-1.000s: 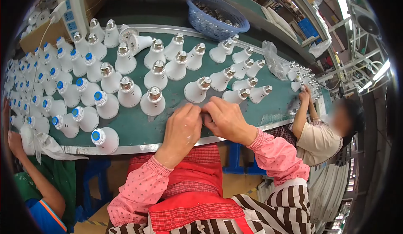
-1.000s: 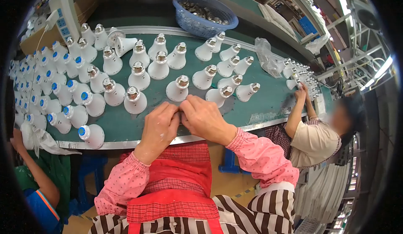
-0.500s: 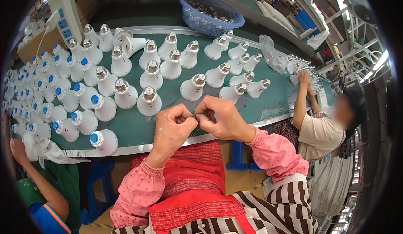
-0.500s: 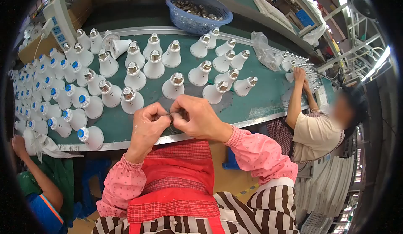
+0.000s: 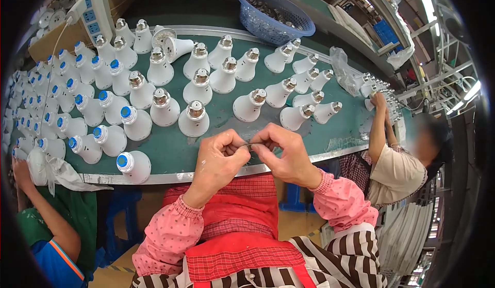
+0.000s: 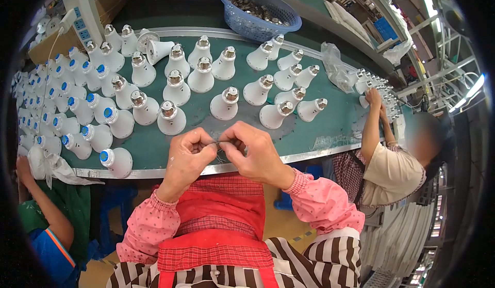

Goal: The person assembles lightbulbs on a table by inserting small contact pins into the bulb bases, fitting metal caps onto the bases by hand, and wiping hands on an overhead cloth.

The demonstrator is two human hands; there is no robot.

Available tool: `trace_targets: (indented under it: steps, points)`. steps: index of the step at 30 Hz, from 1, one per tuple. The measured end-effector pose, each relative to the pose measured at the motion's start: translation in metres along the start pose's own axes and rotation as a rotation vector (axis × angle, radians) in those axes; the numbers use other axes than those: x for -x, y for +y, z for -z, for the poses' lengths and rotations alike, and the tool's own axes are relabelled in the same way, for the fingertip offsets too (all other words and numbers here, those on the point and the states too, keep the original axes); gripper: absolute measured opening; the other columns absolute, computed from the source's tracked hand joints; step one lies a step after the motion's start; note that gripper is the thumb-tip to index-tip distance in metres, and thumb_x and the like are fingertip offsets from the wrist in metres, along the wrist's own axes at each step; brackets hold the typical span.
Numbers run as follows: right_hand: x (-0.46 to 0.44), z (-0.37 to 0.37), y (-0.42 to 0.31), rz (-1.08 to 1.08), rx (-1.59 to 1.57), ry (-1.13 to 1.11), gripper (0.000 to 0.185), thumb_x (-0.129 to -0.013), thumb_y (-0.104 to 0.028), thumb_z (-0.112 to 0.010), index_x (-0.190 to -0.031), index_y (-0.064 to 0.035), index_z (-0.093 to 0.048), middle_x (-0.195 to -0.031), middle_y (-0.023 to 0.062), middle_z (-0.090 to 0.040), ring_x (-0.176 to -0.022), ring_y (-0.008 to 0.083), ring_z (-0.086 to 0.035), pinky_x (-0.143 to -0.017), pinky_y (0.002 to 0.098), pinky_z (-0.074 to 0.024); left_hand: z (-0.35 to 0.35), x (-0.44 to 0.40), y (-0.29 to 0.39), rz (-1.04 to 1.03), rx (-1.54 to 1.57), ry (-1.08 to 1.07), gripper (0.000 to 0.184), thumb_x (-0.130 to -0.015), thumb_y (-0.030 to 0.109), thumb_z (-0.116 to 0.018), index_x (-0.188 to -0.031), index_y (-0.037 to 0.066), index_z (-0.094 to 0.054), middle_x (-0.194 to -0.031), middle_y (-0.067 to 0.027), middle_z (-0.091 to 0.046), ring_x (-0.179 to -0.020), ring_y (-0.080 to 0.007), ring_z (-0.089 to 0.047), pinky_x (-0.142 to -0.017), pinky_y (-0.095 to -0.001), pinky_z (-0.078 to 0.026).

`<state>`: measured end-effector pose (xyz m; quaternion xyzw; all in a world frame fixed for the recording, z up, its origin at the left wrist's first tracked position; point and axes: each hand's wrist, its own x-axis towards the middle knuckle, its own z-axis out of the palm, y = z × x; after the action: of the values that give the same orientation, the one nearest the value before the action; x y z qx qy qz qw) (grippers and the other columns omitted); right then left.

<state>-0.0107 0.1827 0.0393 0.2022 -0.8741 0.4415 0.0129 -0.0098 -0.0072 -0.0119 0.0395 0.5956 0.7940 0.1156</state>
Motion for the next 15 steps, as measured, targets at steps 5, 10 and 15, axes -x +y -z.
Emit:
trace_targets:
  steps: [5,10,15]
  points:
    - [-0.005,-0.008,-0.003,0.192,0.261,0.009,0.016,-0.085,0.001,-0.075,-0.095,-0.0005,-0.062,-0.087,0.0109,-0.062,-0.068,0.0230,-0.064,-0.060,0.0333,-0.0509,0.001,0.002,-0.002,-0.039,-0.057,0.023,0.009,-0.086,0.003,-0.070,-0.081,-0.001,-0.065,-0.071,0.0036,-0.063,-0.066,-0.0004,-0.053,-0.056,-0.0219,-0.042]
    - [-0.015,-0.009,-0.005,0.481,0.689,-0.050,0.020,-0.084,0.003,-0.075,-0.099,-0.0014,-0.062,-0.092,0.0141,-0.060,-0.076,0.0314,-0.064,-0.063,0.0350,-0.0522,-0.001,0.001,0.001,-0.009,-0.087,0.051,0.007,-0.091,0.002,-0.070,-0.085,0.002,-0.066,-0.075,0.0037,-0.064,-0.065,0.0005,-0.051,-0.054,-0.0202,-0.038]
    - [-0.013,-0.003,-0.014,-0.048,-0.134,-0.037,0.017,-0.089,0.004,-0.074,-0.105,0.0016,-0.067,-0.100,0.0107,-0.066,-0.085,0.0195,-0.068,-0.073,0.0294,-0.0542,0.018,0.006,0.009,0.076,0.157,-0.023,0.007,-0.093,0.008,-0.069,-0.090,0.002,-0.069,-0.079,-0.0014,-0.071,-0.066,-0.0029,-0.058,-0.056,-0.0208,-0.042]
